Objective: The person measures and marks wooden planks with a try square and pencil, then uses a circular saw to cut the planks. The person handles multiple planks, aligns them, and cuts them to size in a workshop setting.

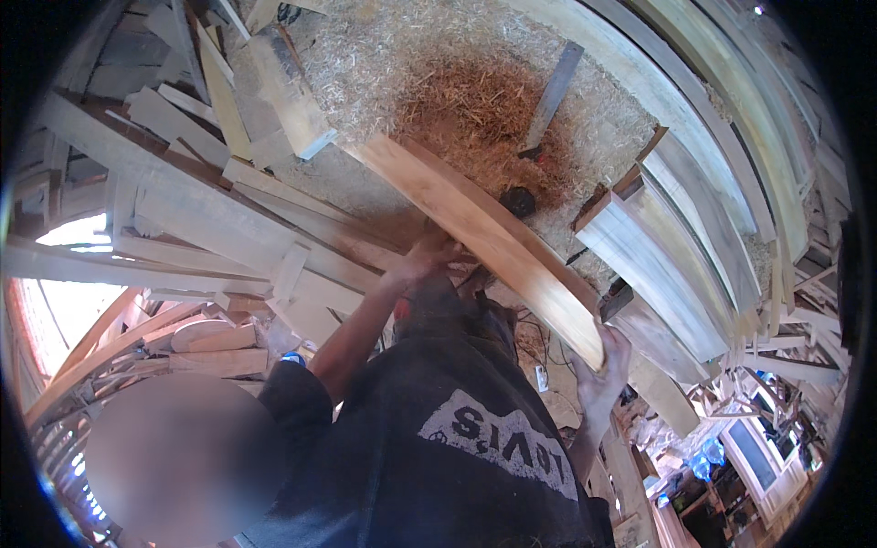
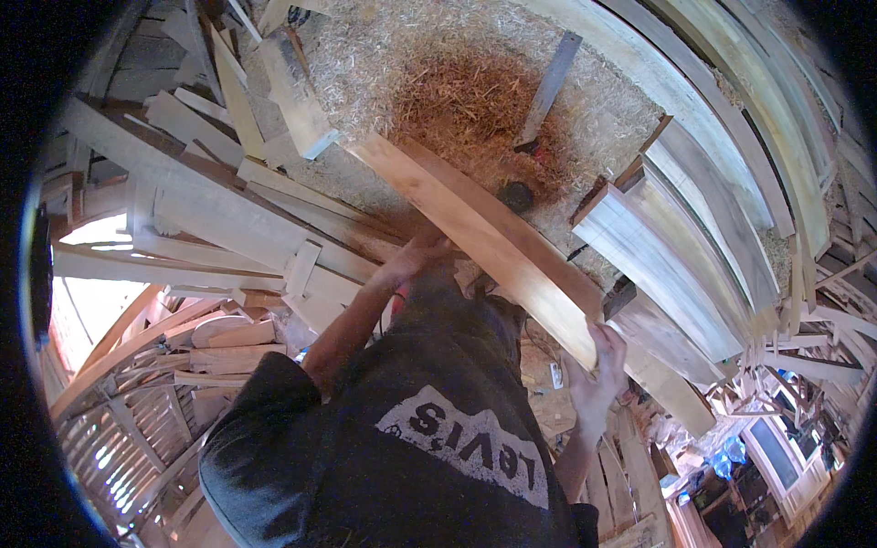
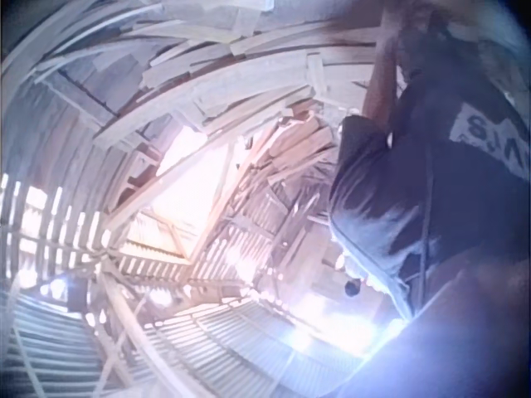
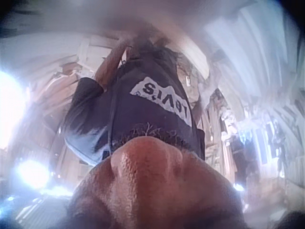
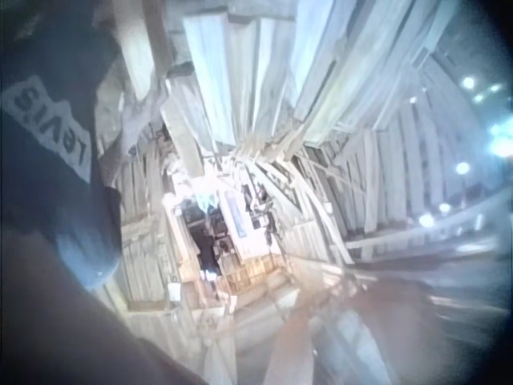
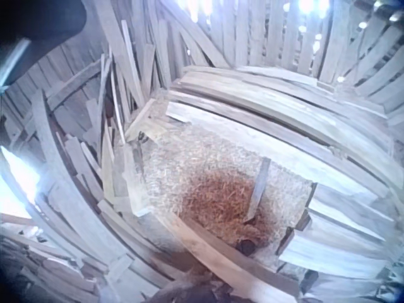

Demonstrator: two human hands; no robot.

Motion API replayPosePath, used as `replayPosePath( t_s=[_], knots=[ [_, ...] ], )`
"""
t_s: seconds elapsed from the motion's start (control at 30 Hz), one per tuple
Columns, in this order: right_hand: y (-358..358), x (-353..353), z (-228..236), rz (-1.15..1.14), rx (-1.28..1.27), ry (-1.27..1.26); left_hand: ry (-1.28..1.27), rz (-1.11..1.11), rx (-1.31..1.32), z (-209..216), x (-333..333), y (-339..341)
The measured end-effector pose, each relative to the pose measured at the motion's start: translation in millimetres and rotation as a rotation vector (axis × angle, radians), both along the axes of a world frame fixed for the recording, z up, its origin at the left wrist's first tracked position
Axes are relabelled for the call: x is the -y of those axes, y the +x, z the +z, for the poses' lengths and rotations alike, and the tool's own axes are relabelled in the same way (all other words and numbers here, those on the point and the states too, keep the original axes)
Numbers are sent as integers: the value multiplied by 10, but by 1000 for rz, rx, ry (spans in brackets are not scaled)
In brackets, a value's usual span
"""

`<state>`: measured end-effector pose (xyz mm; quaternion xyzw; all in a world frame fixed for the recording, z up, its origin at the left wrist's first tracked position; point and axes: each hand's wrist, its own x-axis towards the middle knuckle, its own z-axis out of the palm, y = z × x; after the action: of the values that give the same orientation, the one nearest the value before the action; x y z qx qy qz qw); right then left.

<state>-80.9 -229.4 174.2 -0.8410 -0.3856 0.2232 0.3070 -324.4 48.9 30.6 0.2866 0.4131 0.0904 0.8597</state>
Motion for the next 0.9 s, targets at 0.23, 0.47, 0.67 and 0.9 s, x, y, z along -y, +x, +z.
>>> replayPosePath(
  t_s=[0.23, 0.47, 0.67, 0.9],
  knots=[
    [-56, 300, -1130, 76, 56, 135, 33, 375, 186, -342, 84, -333],
    [-71, -507, -1236, 175, 216, 86, 250, 348, -192, -454, -1013, -746],
    [-102, -1465, -720, 146, 122, 112, 824, 901, -984, -1080, -2819, -2096],
    [48, -2974, -1505, 13, 91, -90, 490, 265, -523, -1349, -3891, -2311]
  ],
)
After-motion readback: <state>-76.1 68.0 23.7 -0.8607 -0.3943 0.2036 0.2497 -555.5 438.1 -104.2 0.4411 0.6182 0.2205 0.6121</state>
